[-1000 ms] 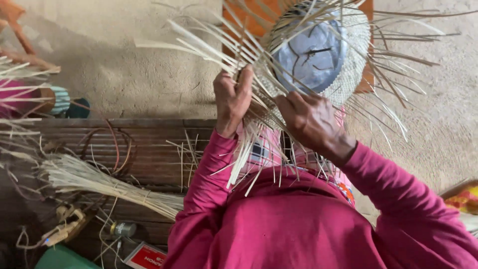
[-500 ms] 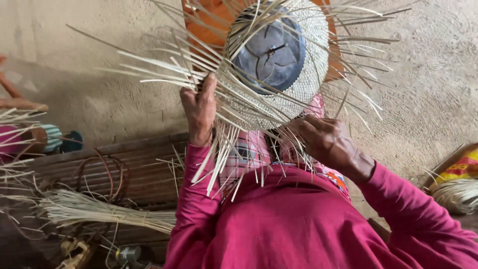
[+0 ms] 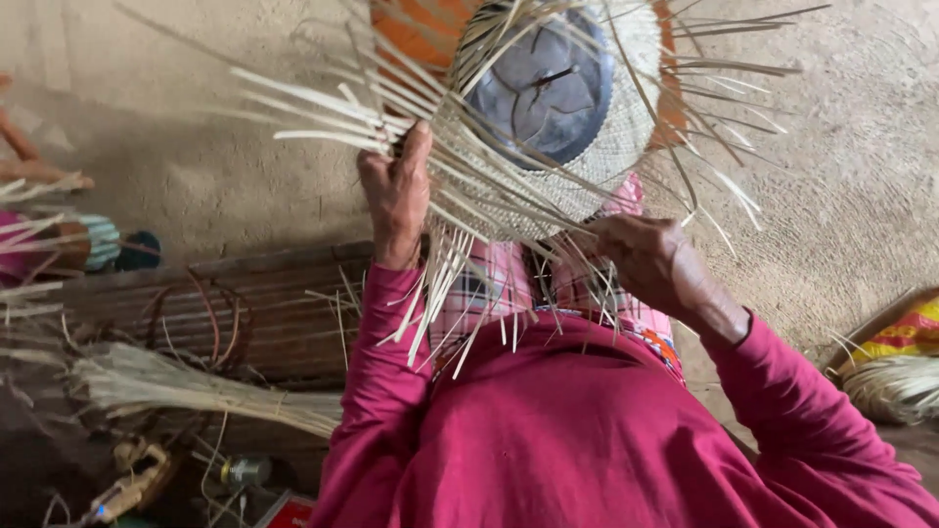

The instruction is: Weaving thin, flexible strips of material into a circular structure to create a hat or basket.

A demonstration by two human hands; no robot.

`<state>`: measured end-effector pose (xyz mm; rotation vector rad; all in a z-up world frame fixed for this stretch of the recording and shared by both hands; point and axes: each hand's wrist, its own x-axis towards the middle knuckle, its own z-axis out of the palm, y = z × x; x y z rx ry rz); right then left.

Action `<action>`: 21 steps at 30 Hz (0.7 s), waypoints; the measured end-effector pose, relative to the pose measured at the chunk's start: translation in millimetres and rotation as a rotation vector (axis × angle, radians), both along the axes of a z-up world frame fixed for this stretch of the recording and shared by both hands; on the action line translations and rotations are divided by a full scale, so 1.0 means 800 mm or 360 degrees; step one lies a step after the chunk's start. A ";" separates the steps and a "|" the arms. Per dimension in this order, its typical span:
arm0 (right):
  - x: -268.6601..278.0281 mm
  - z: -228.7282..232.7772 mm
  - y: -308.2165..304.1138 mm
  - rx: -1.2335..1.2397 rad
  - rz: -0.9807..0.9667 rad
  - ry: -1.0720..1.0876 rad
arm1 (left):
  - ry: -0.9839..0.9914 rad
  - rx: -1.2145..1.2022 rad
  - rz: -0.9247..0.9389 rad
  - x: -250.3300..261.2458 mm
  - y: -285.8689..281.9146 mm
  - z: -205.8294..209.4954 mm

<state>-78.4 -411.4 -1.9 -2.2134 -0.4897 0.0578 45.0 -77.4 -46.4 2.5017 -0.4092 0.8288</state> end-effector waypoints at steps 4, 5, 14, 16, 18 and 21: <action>0.001 0.007 0.012 0.0030 0.0001 0.0006 | 0.0391 -0.0934 0.0118 -0.005 -0.002 0.013; 0.000 0.011 0.013 0.0019 0.0001 0.0042 | 0.0171 -0.0125 0.0018 0.001 0.006 0.002; 0.007 0.028 0.028 -0.0077 0.0070 -0.0140 | -0.0117 0.0218 0.0178 0.015 0.011 -0.048; 0.002 0.014 0.025 -0.0227 0.0037 -0.0289 | -0.0070 0.0178 0.0179 0.012 0.008 -0.043; -0.005 0.020 0.032 -0.0377 0.0006 -0.0444 | -0.0027 0.0137 0.0184 0.012 0.008 -0.044; -0.013 0.008 0.041 -0.0406 0.0066 -0.0571 | -0.0177 0.0263 0.0243 0.013 0.007 -0.050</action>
